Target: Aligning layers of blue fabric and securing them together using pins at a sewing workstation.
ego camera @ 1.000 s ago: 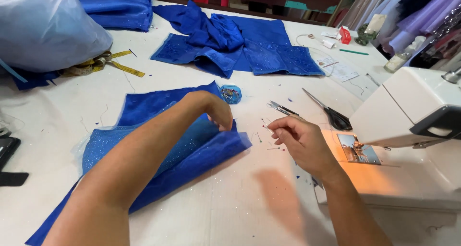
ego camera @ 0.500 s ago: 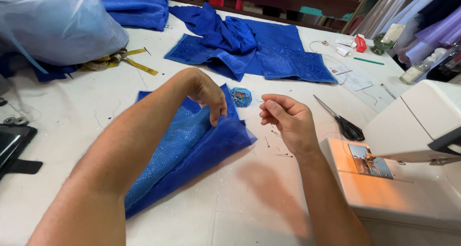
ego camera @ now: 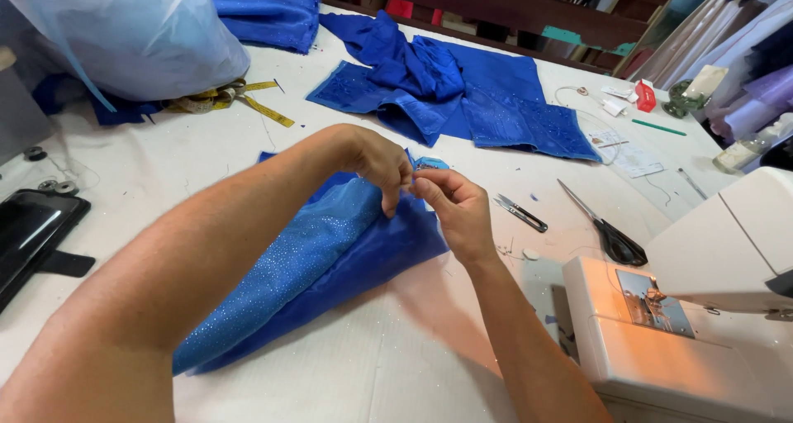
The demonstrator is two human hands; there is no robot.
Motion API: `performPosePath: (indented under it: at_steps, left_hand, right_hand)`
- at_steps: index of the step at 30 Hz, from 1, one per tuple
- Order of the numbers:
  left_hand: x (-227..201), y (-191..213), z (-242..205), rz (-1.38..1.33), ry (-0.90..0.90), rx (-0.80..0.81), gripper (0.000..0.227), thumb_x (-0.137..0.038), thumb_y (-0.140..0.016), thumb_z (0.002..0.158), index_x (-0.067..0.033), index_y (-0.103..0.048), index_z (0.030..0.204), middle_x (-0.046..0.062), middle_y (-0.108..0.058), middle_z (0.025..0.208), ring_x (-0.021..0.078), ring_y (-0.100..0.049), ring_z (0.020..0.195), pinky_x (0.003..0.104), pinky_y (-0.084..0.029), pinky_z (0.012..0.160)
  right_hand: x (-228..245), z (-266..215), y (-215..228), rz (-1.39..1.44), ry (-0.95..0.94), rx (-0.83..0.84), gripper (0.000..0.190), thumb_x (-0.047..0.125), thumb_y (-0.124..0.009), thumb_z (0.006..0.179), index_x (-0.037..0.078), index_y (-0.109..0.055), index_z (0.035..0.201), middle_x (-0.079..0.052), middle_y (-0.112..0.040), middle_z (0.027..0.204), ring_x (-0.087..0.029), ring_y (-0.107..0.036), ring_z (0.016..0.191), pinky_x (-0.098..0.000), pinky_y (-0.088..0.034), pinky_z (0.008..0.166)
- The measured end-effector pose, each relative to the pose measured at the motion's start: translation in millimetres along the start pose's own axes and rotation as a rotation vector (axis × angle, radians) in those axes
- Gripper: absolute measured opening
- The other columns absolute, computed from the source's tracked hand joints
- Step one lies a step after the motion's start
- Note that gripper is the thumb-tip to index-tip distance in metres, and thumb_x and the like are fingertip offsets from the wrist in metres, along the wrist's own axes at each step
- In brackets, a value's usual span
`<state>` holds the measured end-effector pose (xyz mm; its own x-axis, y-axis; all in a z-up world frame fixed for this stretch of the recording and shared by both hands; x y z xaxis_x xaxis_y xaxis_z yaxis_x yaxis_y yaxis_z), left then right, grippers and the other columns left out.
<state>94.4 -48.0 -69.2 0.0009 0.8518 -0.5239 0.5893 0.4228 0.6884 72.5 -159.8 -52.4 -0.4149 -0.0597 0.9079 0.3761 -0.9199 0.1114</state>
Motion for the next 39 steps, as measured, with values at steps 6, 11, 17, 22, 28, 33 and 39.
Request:
performPosePath:
  at_steps: [6,11,17,22,28,33,39]
  left_hand:
    - [14.2,9.2,3.5,-0.080,0.019,-0.143,0.033,-0.004,-0.086,0.063,-0.0138,-0.077,0.093,0.009,-0.073,0.100,0.0311,-0.064,0.110,0.045,-0.048,0.094]
    - [24.4,13.1,2.4,-0.262,0.017,-0.231,0.039,0.001,-0.083,0.062,-0.0111,-0.075,0.098,0.012,-0.070,0.092,0.0303,-0.066,0.098,0.043,-0.055,0.079]
    - [39.3,6.9,6.7,-0.399,0.030,-0.264,0.045,0.003,-0.081,0.061,-0.0073,-0.070,0.104,0.016,-0.068,0.093,0.0332,-0.068,0.095,0.043,-0.059,0.073]
    - [47.5,5.6,12.4,-0.469,0.016,-0.290,0.046,0.004,-0.083,0.060,-0.0046,-0.068,0.103,0.018,-0.067,0.088,0.0345,-0.070,0.087,0.043,-0.061,0.065]
    - [49.5,4.4,19.2,-0.549,-0.002,-0.314,0.043,0.006,-0.084,0.060,-0.0032,-0.069,0.099,0.019,-0.069,0.083,0.0347,-0.072,0.080,0.044,-0.063,0.060]
    - [53.5,6.6,27.0,-0.576,-0.033,-0.334,0.044,0.009,-0.084,0.060,-0.0025,-0.069,0.099,0.018,-0.068,0.080,0.0343,-0.073,0.077,0.043,-0.064,0.058]
    - [63.9,7.9,31.7,-0.594,-0.024,-0.357,0.048,0.008,-0.085,0.058,-0.0024,-0.068,0.102,0.020,-0.069,0.084,0.0367,-0.072,0.083,0.047,-0.064,0.061]
  right_hand:
    - [-15.6,-7.8,-5.6,0.054,-0.002,-0.091,0.019,0.018,-0.076,0.091,0.006,-0.077,0.106,-0.009,-0.076,0.088,-0.010,-0.068,0.088,-0.0284,-0.058,0.087]
    - [-20.8,-7.8,0.4,-0.011,0.061,-0.162,0.018,0.019,-0.076,0.092,0.008,-0.077,0.107,-0.006,-0.076,0.087,-0.008,-0.067,0.088,-0.0268,-0.059,0.082]
    - [-21.9,-17.6,-0.7,-0.166,0.102,-0.199,0.016,0.022,-0.075,0.093,0.012,-0.078,0.104,-0.004,-0.075,0.087,-0.010,-0.069,0.088,-0.0276,-0.061,0.079]
    - [-11.1,-21.1,-0.2,-0.186,0.141,-0.211,0.016,0.022,-0.072,0.095,0.011,-0.076,0.106,-0.005,-0.074,0.089,-0.011,-0.069,0.090,-0.0285,-0.061,0.079]
    - [-15.8,-24.2,-1.2,-0.186,0.143,-0.203,0.015,0.022,-0.072,0.096,0.011,-0.076,0.106,-0.004,-0.074,0.091,-0.010,-0.068,0.091,-0.0267,-0.060,0.078]
    - [-14.5,-23.4,-4.4,-0.217,0.140,-0.187,0.014,0.022,-0.072,0.096,0.012,-0.076,0.106,-0.003,-0.074,0.092,-0.011,-0.069,0.091,-0.0254,-0.059,0.076]
    - [-16.0,-19.0,-8.7,-0.221,0.091,-0.145,0.011,0.023,-0.077,0.091,0.016,-0.078,0.100,0.002,-0.072,0.097,-0.008,-0.067,0.096,-0.0221,-0.056,0.078]
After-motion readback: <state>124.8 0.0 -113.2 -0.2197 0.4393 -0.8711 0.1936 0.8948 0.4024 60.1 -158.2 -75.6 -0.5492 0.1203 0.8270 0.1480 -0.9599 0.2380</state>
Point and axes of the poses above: each hand's wrist, its own z-axis towards the middle knuckle, its own y-axis out of the back of the hand, x = y × z, the point moved 10 cm from there along z, towards the middle knuckle
